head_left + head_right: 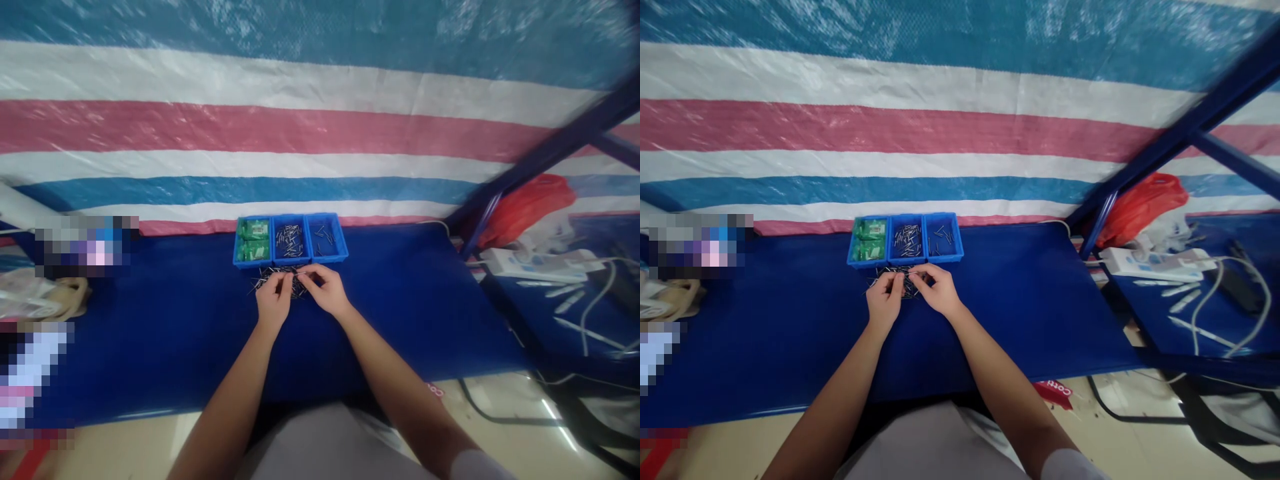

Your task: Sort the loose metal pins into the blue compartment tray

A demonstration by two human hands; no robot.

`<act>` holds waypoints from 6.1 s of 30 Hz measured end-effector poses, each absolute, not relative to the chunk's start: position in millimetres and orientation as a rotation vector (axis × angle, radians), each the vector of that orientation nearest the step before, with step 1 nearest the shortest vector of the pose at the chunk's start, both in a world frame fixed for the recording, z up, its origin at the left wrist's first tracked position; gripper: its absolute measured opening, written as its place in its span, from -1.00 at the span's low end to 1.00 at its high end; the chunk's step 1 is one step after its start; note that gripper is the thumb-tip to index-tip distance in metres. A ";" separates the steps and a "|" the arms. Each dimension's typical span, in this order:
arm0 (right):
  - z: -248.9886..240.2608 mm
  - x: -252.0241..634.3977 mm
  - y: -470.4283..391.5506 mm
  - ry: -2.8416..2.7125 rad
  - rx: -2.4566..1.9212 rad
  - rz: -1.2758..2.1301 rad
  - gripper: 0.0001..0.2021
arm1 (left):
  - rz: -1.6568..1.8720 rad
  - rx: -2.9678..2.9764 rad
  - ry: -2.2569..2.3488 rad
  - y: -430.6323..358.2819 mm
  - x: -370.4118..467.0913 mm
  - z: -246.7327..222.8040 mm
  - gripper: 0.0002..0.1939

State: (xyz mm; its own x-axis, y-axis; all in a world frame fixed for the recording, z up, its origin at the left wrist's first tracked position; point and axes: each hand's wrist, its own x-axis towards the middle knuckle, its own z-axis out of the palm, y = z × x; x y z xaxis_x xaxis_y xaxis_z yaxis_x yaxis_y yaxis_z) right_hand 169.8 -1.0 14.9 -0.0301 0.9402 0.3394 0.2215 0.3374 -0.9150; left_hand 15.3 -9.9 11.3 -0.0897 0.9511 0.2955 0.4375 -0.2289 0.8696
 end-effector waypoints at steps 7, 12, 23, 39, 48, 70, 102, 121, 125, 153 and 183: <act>17.9 172.4 0.3 -1.570 -1.117 0.790 -0.79 | 1.338 1.592 1.434 -8.5 16.8 5.3 -0.72; 18.2 172.5 0.3 -1.576 -1.112 0.788 -0.80 | 1.358 1.638 1.401 -8.0 16.1 4.4 -0.76; 21.1 170.7 -1.8 -1.484 -1.125 0.777 -0.81 | 1.344 1.648 1.430 -8.8 16.6 6.7 -0.74; 22.9 174.9 -1.8 -1.611 -1.072 0.758 -0.83 | 1.307 1.678 1.488 -9.3 15.3 9.9 -0.74; 16.1 179.0 1.6 -1.686 -1.041 0.813 -0.75 | 1.349 1.649 1.452 -11.9 17.6 7.0 -0.70; 17.2 175.6 1.5 -1.658 -1.040 0.671 -0.83 | 1.359 1.704 1.446 -12.6 17.9 11.0 -0.73; 16.0 170.3 -0.5 -1.369 -1.032 1.036 -0.79 | 1.277 1.923 1.520 -12.1 17.4 6.1 -0.75; 19.4 172.7 -1.6 -1.463 -1.124 1.003 -0.70 | 1.272 1.811 1.463 -13.3 16.1 4.2 -0.76; 17.1 171.3 -1.6 -1.529 -1.111 0.889 -0.83 | 1.256 1.807 1.525 -12.4 15.1 4.4 -0.78; 18.2 176.0 -2.0 -1.637 -1.150 0.760 -0.79 | 1.280 1.784 1.455 -12.0 17.7 5.3 -0.75; 22.0 175.0 -0.7 -1.722 -1.034 0.661 -0.87 | 1.294 1.800 1.539 -14.2 13.2 9.2 -0.73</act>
